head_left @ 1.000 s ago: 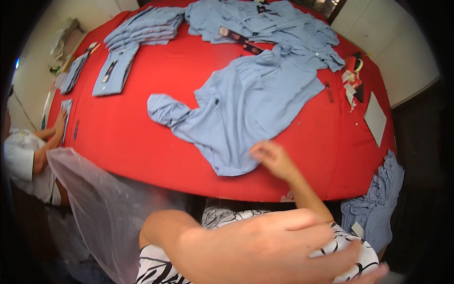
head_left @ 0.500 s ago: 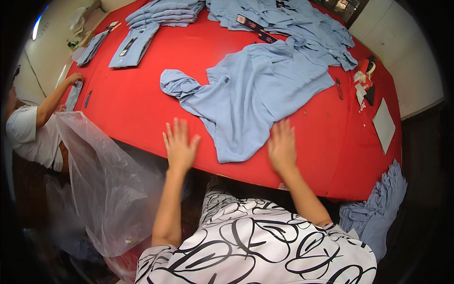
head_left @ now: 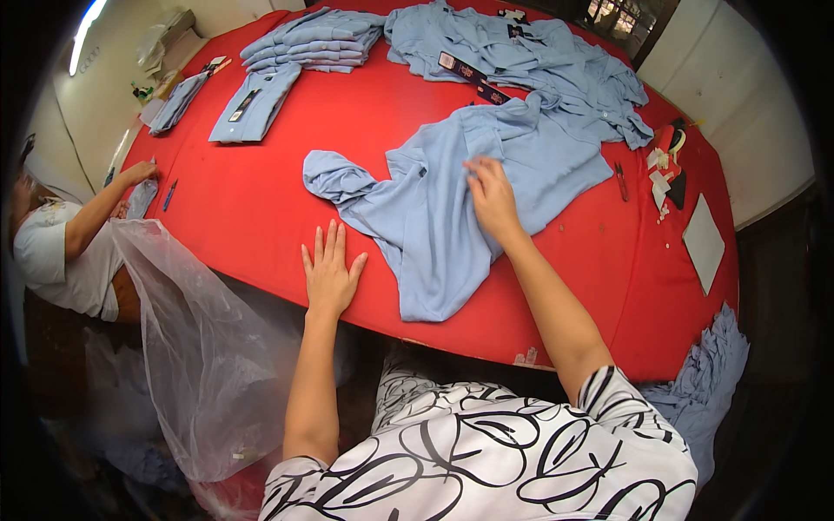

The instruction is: The person folds garments on a large red surface by hand using a cardboard template. They align the template on the back of a blue shirt, fold the sides and sleeves inward, remove the template, and finish by folding the bottom up and attaching tags.

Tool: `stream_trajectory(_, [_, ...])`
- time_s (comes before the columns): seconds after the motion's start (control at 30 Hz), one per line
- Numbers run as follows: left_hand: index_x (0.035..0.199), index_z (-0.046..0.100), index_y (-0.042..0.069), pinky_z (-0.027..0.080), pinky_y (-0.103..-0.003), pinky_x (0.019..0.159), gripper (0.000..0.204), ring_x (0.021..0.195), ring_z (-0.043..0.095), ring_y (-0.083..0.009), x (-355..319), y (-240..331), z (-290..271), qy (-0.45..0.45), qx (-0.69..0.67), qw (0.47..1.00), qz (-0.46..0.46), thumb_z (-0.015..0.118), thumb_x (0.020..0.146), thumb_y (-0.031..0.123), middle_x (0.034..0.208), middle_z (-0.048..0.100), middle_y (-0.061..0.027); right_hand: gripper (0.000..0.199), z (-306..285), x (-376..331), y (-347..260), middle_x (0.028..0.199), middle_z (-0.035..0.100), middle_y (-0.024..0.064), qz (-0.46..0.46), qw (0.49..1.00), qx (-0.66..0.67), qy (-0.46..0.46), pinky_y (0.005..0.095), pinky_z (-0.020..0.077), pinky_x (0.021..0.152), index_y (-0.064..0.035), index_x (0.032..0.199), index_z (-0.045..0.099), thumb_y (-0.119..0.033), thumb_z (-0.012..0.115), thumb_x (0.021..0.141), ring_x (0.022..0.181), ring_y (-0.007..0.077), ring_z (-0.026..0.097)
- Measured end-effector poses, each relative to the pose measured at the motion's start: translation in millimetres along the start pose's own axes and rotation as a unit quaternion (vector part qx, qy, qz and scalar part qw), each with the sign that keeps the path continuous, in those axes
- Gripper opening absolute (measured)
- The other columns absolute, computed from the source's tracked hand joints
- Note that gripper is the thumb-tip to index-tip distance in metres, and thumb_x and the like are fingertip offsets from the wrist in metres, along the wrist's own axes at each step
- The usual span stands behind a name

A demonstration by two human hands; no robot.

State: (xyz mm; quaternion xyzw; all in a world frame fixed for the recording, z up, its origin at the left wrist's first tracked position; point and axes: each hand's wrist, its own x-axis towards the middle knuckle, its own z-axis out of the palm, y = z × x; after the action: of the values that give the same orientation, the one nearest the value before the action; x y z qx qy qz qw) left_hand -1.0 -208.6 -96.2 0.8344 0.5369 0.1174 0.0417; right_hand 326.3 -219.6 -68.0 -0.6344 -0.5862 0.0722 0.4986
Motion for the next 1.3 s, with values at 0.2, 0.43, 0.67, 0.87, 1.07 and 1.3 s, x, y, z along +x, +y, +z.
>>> stream_trajectory(0.2, [0.151,0.031,0.003,0.011,-0.055,0.118,0.076,0.149,0.018,-0.0308,-43,-24,1,0.01,0.03,0.977,-0.213,0.05,0.095,0.051,0.159,0.025,-0.0145,0.031,24,52,42,0.13,0.051,0.0159,0.099,0.96,-0.262,0.009,0.045,0.0428,0.099,-0.0095,0.113,0.069,-0.026,0.068,0.087,0.116,0.0369,0.049])
stream_trajectory(0.43, [0.147,0.038,0.005,0.02,-0.055,0.116,0.065,0.146,0.024,-0.0358,5,4,0,0.094,-0.077,0.993,-0.005,0.062,0.092,0.03,0.156,0.031,-0.0155,0.016,28,7,38,0.122,0.057,0.0104,-0.009,0.971,-0.238,0.03,0.0447,0.0407,0.089,-0.0145,0.098,0.071,-0.016,0.065,0.083,0.11,0.0318,0.052])
stream_trajectory(0.67, [0.14,0.05,0.012,0.037,-0.048,0.103,0.053,0.125,0.045,-0.0363,52,79,13,0.127,-0.13,0.976,0.119,0.063,0.09,0.021,0.133,0.051,-0.0131,0.016,-34,-45,26,0.122,0.061,0.0086,-0.083,0.971,-0.12,-0.188,0.0428,0.0414,0.094,-0.0082,0.087,0.068,-0.005,0.055,0.079,0.108,0.0303,0.053])
stream_trajectory(0.87, [0.12,0.066,0.012,0.045,-0.043,0.086,0.041,0.098,0.056,-0.033,-21,69,-18,-0.133,-0.172,0.962,0.168,0.062,0.08,0.012,0.1,0.061,-0.0134,0.024,-121,-95,10,0.111,0.063,0.0058,0.207,0.934,0.215,-0.197,0.0276,0.047,0.078,-0.0035,0.102,0.069,-0.006,0.052,0.086,0.09,0.0139,0.058])
stream_trajectory(1.07, [0.103,0.072,0.007,0.051,-0.039,0.081,0.029,0.089,0.066,-0.0322,-65,48,-77,-0.414,-0.241,0.864,0.157,0.067,0.081,0.025,0.091,0.07,-0.0142,0.024,-138,-48,61,0.093,0.066,0.0021,0.226,0.968,0.088,0.072,0.0232,0.0473,0.071,-0.0014,0.113,0.066,-0.011,0.055,0.093,0.077,0.0107,0.059])
stream_trajectory(1.3, [0.102,0.07,0.003,0.051,-0.038,0.077,0.03,0.084,0.065,-0.0268,-17,90,-85,-0.227,-0.246,0.94,0.071,0.068,0.087,0.029,0.09,0.068,-0.0128,0.026,-57,22,56,0.099,0.07,0.0074,0.044,0.98,-0.179,0.081,0.0335,0.0464,0.083,-0.0056,0.109,0.069,-0.021,0.066,0.088,0.096,0.0221,0.06])
